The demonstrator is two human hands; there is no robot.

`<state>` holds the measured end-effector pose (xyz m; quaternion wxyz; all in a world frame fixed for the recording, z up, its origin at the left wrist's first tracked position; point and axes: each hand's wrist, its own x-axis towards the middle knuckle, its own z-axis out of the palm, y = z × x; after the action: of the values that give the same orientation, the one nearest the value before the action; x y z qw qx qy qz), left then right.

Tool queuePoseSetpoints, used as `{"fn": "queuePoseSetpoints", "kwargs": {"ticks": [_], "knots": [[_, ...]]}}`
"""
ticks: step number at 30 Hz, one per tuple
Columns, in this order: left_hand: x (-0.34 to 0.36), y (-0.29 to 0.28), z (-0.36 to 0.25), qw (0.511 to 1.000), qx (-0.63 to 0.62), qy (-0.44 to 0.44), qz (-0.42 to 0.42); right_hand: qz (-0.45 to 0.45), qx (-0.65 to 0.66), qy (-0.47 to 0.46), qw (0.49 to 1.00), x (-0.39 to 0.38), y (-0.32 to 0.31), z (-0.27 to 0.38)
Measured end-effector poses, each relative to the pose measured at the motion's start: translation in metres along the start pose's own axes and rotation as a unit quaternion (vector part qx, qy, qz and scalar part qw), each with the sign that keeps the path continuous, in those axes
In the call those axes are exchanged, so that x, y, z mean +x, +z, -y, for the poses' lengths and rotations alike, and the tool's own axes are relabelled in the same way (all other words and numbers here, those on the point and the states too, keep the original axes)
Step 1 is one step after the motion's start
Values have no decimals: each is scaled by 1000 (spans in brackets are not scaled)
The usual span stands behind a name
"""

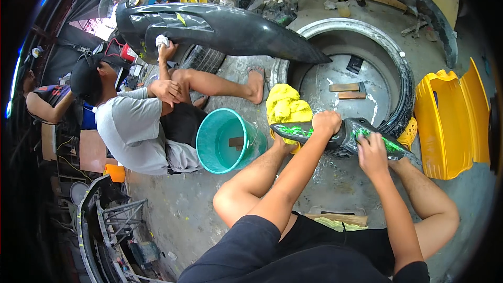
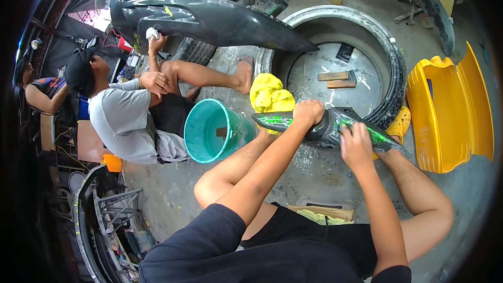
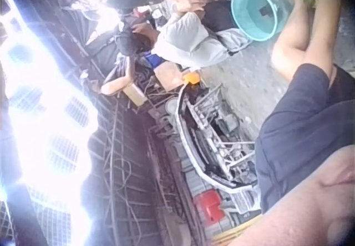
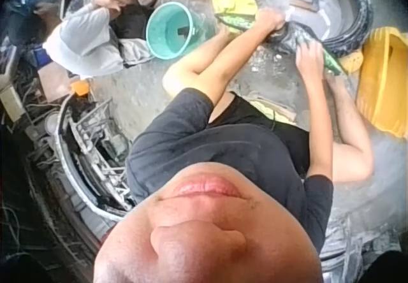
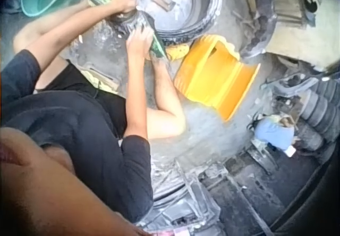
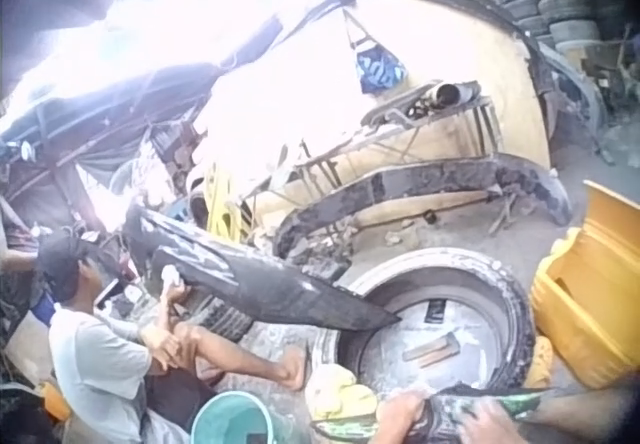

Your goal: The recorder is sanding and cleaning a small green and black patterned car part with sandpaper and water.

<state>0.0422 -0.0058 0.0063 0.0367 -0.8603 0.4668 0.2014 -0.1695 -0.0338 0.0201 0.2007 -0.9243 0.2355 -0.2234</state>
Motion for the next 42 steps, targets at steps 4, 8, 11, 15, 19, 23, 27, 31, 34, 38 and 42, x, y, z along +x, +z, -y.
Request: {"fn": "queuePoseSetpoints", "kwargs": {"ticks": [4,8,11,15,19,23,27,31,34,38,42], "knots": [[-4,-4,-7,1000,4,8,-9,-5,-35,-1,999,-36,-17,-1],[0,5,-5,1000,7,20,-5,-18,-65,34,997,21,12,17],[-5,5,-9,1000,10,13,15,-3,-57,35,998,13,13,9],[-1,9,-12,1000,-9,-2,6,14,-56,-37,998,-34,-21,-8],[9,0,-4,999,31,16,33,36,-62,9,997,6,-1,5],[2,-10,1,998,-31,-31,46,0,-76,-33,997,40,35,5],[2,1,1,998,-46,-39,4,30,-53,-75,995,-10,-11,-9],[-2,1,-8,997,-66,-34,34,45,-83,-37,995,2,-8,-2],[4,4,-9,996,-85,-18,16,17,-104,-41,994,41,28,-6],[0,7,1,997,-80,-22,5,41,-79,-56,995,25,13,-6],[-1,4,2,997,-77,-10,-17,49,-66,-56,995,-16,-23,-7]]}}
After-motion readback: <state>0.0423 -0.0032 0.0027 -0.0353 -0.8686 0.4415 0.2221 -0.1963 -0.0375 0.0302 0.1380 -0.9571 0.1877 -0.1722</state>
